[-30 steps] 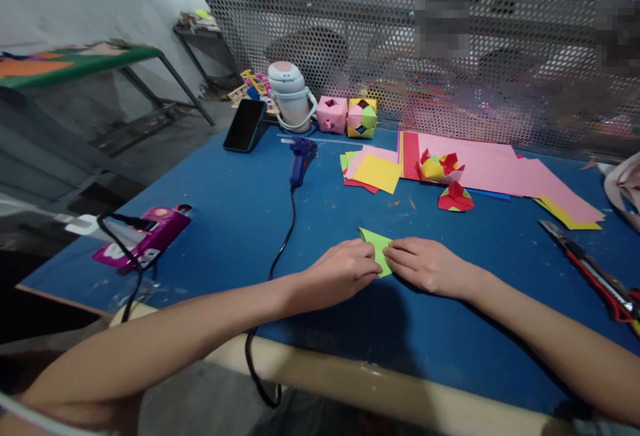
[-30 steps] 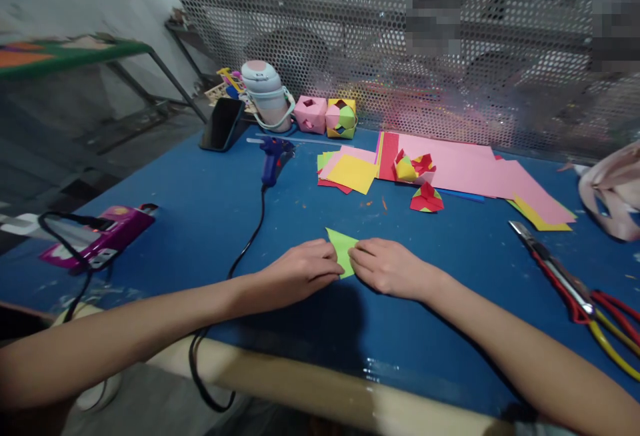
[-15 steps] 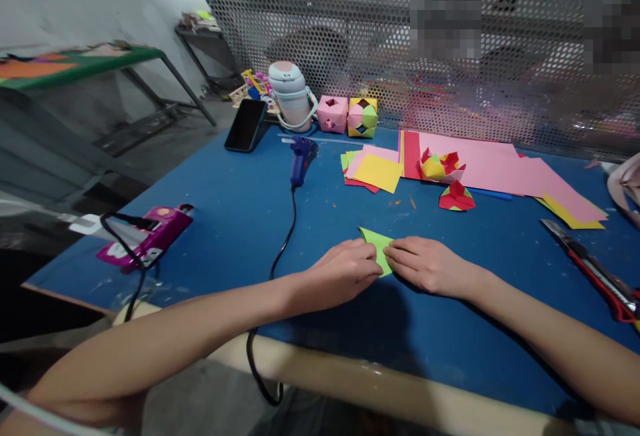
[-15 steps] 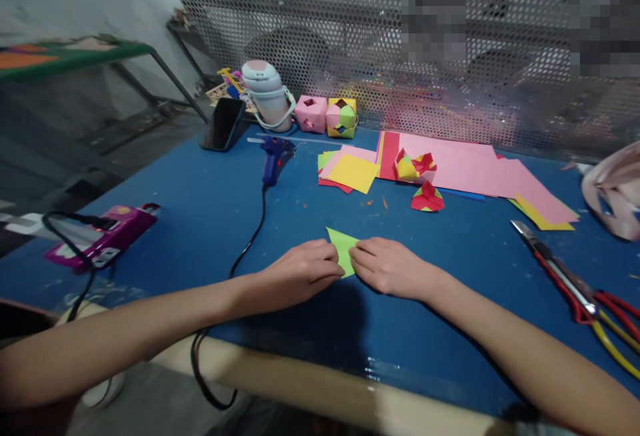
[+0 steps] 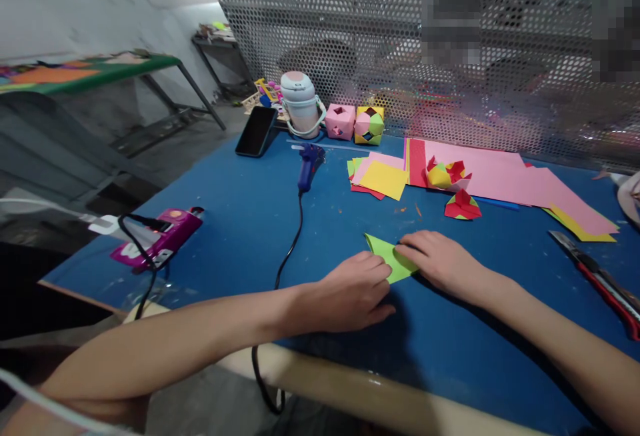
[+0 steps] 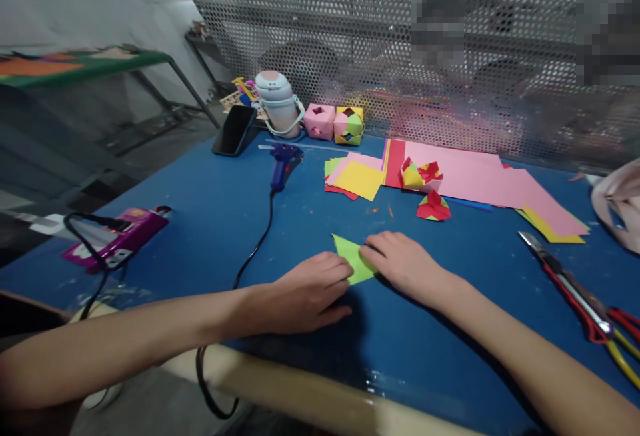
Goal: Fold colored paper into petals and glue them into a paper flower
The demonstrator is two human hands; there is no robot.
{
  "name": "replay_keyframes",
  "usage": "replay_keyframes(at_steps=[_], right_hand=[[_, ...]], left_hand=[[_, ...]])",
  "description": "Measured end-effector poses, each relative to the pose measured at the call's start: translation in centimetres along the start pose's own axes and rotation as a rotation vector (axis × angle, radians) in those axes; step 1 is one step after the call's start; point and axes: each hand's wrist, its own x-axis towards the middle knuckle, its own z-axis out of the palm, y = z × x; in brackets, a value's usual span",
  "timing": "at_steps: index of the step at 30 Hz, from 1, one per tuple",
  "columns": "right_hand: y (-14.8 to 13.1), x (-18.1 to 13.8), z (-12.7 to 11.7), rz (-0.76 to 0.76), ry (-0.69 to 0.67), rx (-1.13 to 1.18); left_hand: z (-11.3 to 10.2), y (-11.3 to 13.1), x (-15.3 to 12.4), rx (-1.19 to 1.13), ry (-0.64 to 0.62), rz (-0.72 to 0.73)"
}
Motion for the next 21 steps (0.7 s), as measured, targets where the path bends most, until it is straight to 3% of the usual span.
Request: replay_keyframes(at_steps=[3, 7, 12, 16, 21], right_hand=[[0.2, -0.4, -0.5, 0.171, -0.117, 0.002], [0.3, -1.3, -1.9, 0.258, -0.208, -0.019], [-0.5, -1.0, -3.8, 0.244, -0.107, 0.214], [-1.7, 0.6, -1.8, 0.228, 0.040, 0.370], [-2.2, 0.8, 0.9, 0.225, -0.040, 0.348]], left_hand=[[0.0, -0.1, 0.0, -0.019, 0.000, 0.009], [-0.2, -0.2, -0.1, -0.028, 0.013, 0.011], [-0.1, -0.1, 0.1, -0.036, 0.036, 0.014], [0.3, -0.1, 0.5, -0.056, 0.059, 0.009], [0.7, -0.2, 0.6, -0.033, 0.066, 0.008]])
